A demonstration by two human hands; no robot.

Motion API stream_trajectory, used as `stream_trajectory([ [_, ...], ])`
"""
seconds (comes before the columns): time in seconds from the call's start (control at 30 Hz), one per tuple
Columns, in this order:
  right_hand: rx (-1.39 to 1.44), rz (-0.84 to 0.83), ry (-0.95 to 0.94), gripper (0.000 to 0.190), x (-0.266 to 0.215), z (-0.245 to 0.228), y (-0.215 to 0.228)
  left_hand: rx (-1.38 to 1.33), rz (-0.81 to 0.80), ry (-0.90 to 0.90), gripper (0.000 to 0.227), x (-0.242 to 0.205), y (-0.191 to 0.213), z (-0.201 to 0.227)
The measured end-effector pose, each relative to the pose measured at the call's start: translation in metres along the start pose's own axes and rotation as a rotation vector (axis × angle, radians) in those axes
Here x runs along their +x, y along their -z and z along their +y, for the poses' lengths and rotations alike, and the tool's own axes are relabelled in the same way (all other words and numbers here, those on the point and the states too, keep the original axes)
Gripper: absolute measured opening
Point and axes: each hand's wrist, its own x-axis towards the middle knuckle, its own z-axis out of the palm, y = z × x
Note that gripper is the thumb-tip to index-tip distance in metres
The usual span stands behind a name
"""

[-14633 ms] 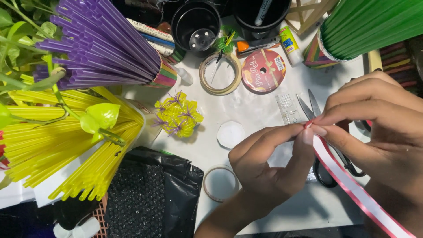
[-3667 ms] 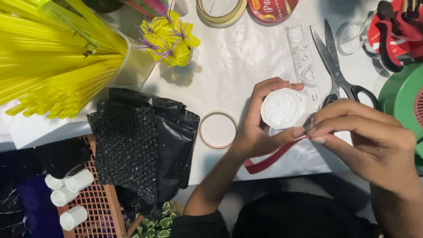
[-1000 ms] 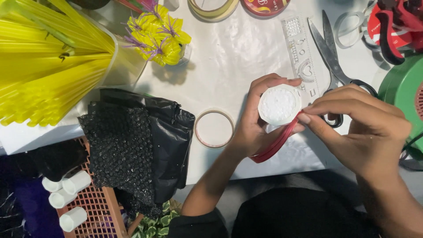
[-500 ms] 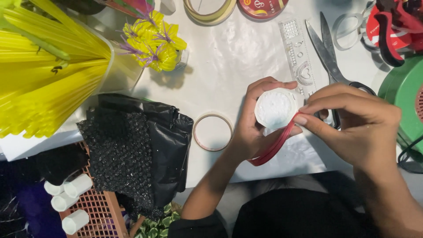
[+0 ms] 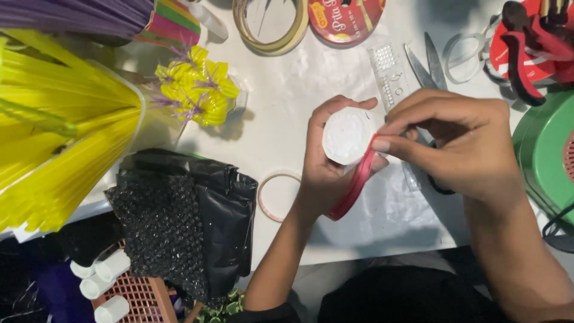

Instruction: Wrapping a red ribbon around a white cylindrical base as part of a handicraft project.

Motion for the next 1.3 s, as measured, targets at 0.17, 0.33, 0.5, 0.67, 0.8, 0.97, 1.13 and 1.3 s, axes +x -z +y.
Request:
stream_trajectory([
  [0.17,0.011,-0.038,0.023,0.016,0.026,0.003,0.005,-0.101,0.033,-0.061,0.07,0.02,0.002,-0.02],
  [0.33,0.098,-0.073,0.014,0.016,0.022,0.019,0.008,0.085,0.014,-0.122,0.076,0.018,0.012,-0.032],
  [0.5,0.143,-0.122,0.029,0.017,0.017,0.035,0.009,0.065,-0.011,-0.06,0.07,0.01,0.01,-0.023],
  [0.67,0.138,-0.101,0.034,0.016,0.018,0.035,0.008,-0.004,-0.017,0.019,0.065,0.01,0.009,-0.014],
  [0.8,0.118,-0.115,0.055,0.017,0.018,0.037,0.01,-0.048,-0.016,0.017,0.068,0.01,0.008,-0.018],
  [0.97,0.111,-0.119,0.068,0.018,0.019,0.038,0.01,-0.069,-0.025,-0.039,0.073,0.011,0.01,-0.025],
  [1.13,0.138,-0.131,0.022,0.016,0.018,0.036,0.011,-0.055,-0.039,-0.043,0.072,0.011,0.01,-0.025],
  [1.3,0.188,-0.105,-0.027,0.017,0.015,0.036,0.009,-0.039,-0.049,-0.109,0.074,0.013,0.01,-0.031],
])
